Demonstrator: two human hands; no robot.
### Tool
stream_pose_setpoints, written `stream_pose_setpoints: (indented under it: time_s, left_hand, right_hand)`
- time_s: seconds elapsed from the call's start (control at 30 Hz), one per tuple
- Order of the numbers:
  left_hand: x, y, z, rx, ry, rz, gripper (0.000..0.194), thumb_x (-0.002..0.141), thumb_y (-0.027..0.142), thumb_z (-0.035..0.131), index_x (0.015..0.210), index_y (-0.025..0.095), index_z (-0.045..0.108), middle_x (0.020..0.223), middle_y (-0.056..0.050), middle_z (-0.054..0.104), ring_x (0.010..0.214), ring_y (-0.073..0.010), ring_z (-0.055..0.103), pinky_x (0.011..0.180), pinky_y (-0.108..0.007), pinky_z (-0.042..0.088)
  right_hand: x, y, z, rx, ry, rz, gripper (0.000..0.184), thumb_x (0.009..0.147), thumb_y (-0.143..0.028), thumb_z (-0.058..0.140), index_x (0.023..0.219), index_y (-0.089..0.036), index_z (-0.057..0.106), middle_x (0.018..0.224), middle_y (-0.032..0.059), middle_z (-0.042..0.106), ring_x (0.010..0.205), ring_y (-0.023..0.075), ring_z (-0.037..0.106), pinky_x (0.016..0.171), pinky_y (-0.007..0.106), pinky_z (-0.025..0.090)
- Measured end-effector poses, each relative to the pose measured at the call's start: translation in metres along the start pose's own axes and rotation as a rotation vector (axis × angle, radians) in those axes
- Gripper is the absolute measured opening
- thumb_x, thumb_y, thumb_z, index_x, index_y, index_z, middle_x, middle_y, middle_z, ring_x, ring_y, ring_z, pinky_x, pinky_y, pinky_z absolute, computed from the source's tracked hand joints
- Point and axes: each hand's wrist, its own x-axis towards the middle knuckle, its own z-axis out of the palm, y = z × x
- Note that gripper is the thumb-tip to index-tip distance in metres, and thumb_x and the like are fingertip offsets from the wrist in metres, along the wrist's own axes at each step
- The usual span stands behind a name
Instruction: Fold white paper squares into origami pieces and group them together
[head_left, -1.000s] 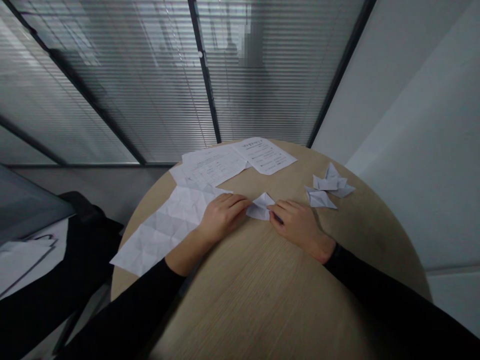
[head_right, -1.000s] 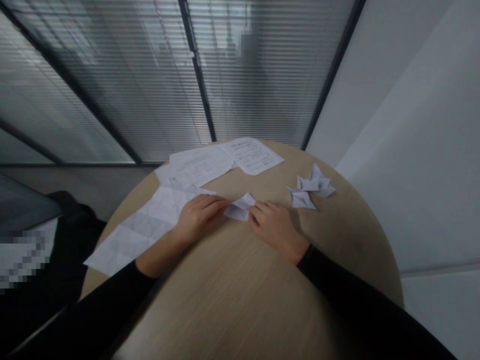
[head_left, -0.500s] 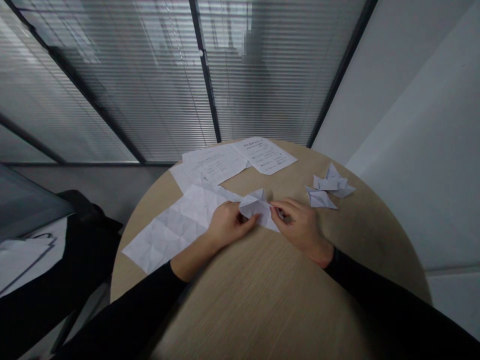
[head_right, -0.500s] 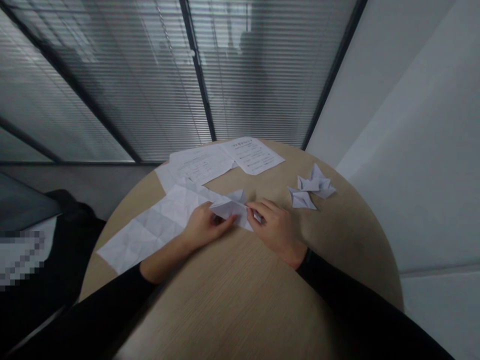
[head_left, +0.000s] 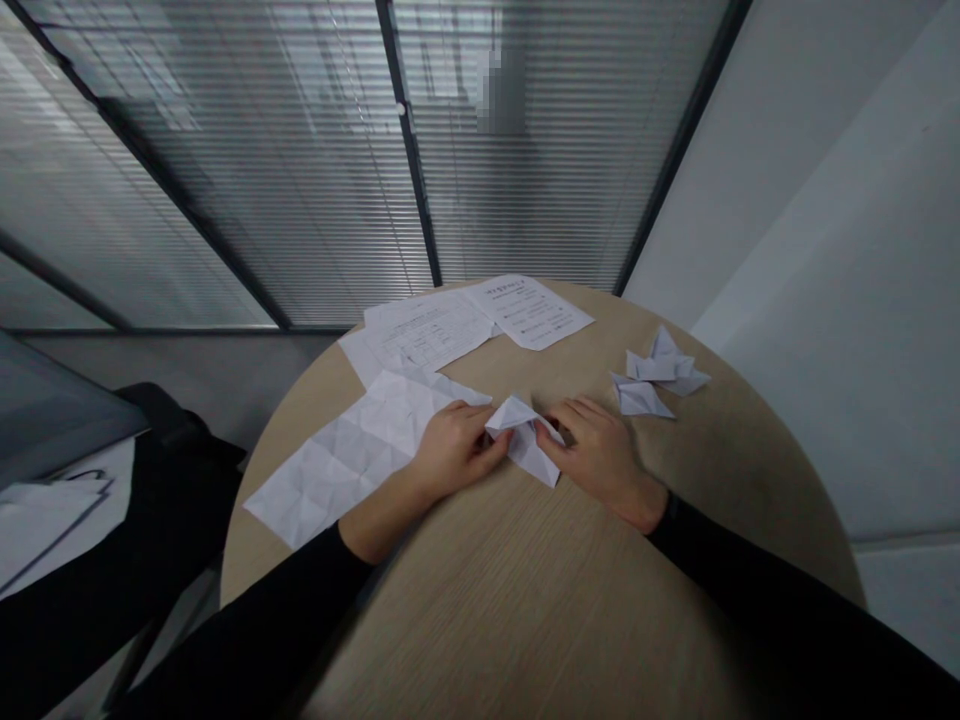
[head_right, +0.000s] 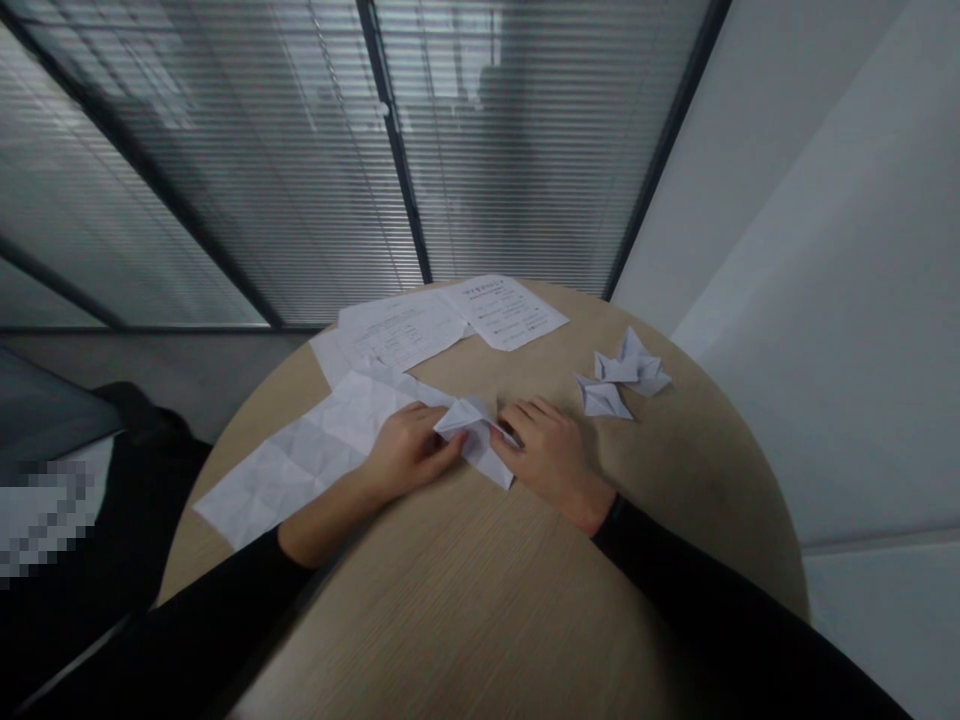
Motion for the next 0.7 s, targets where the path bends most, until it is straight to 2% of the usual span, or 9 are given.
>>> stream_pose_setpoints:
  time_s: [0.17, 0.3, 0.37, 0.5, 0.6, 0.7]
  left_hand:
    - [0.000, -0.002, -0.001, 0.055, 0.031, -0.069, 0.029, 0.107, 0.037, 0.063, 0.081, 0.023, 0.065, 0.069, 0.000, 0.068, 0.066, -0.0172, 0.065, 0.073, -0.034, 0.051]
    - [-0.002, -0.005, -0.001, 0.057, 0.050, -0.091, 0.028, 0.105, 0.038, 0.067, 0.082, 0.023, 0.064, 0.071, -0.001, 0.069, 0.067, -0.0174, 0.064, 0.069, -0.032, 0.049]
    - [-0.003, -0.006, -0.001, 0.021, 0.043, -0.111, 0.024, 0.104, 0.037, 0.067, 0.086, 0.023, 0.064, 0.073, -0.001, 0.070, 0.069, -0.0177, 0.065, 0.068, -0.031, 0.048]
    - [-0.007, -0.009, -0.002, -0.098, 0.083, -0.161, 0.007, 0.103, 0.031, 0.065, 0.102, 0.024, 0.062, 0.085, -0.001, 0.075, 0.073, -0.0172, 0.068, 0.068, -0.030, 0.051]
    - [-0.007, -0.011, -0.002, -0.066, 0.092, -0.128, 0.007, 0.106, 0.027, 0.059, 0.111, 0.024, 0.062, 0.093, -0.003, 0.077, 0.078, -0.0189, 0.070, 0.073, -0.033, 0.054]
    - [-0.005, -0.012, -0.002, 0.005, 0.042, -0.088, 0.013, 0.107, 0.023, 0.056, 0.117, 0.024, 0.064, 0.098, -0.005, 0.079, 0.086, -0.0220, 0.073, 0.086, -0.039, 0.058]
  right_hand:
    - [-0.002, 0.011, -0.001, -0.023, 0.044, 0.079, 0.017, 0.099, -0.021, 0.070, 0.088, -0.029, 0.061, 0.085, 0.0034, 0.075, 0.084, 0.0270, 0.072, 0.076, 0.039, 0.052]
    - [-0.005, 0.015, 0.002, 0.042, 0.049, 0.133, 0.018, 0.094, -0.018, 0.070, 0.091, -0.030, 0.057, 0.083, 0.0022, 0.074, 0.080, 0.0269, 0.072, 0.074, 0.038, 0.052]
    - [-0.006, 0.017, 0.004, 0.120, 0.061, 0.151, 0.016, 0.095, -0.019, 0.069, 0.103, -0.030, 0.062, 0.091, 0.0036, 0.079, 0.085, 0.0281, 0.075, 0.079, 0.039, 0.057]
    - [-0.006, 0.025, 0.003, 0.285, 0.018, 0.137, 0.042, 0.098, -0.015, 0.064, 0.137, -0.030, 0.065, 0.116, 0.0069, 0.085, 0.102, 0.0295, 0.080, 0.091, 0.043, 0.063]
    - [-0.003, 0.034, -0.001, 0.284, -0.042, 0.084, 0.049, 0.094, -0.006, 0.059, 0.136, -0.030, 0.069, 0.125, 0.0074, 0.083, 0.114, 0.0313, 0.078, 0.100, 0.048, 0.063]
    - [-0.002, 0.044, -0.005, 0.244, -0.113, 0.021, 0.055, 0.090, -0.002, 0.058, 0.134, -0.030, 0.073, 0.129, 0.0082, 0.080, 0.124, 0.0319, 0.075, 0.109, 0.052, 0.061]
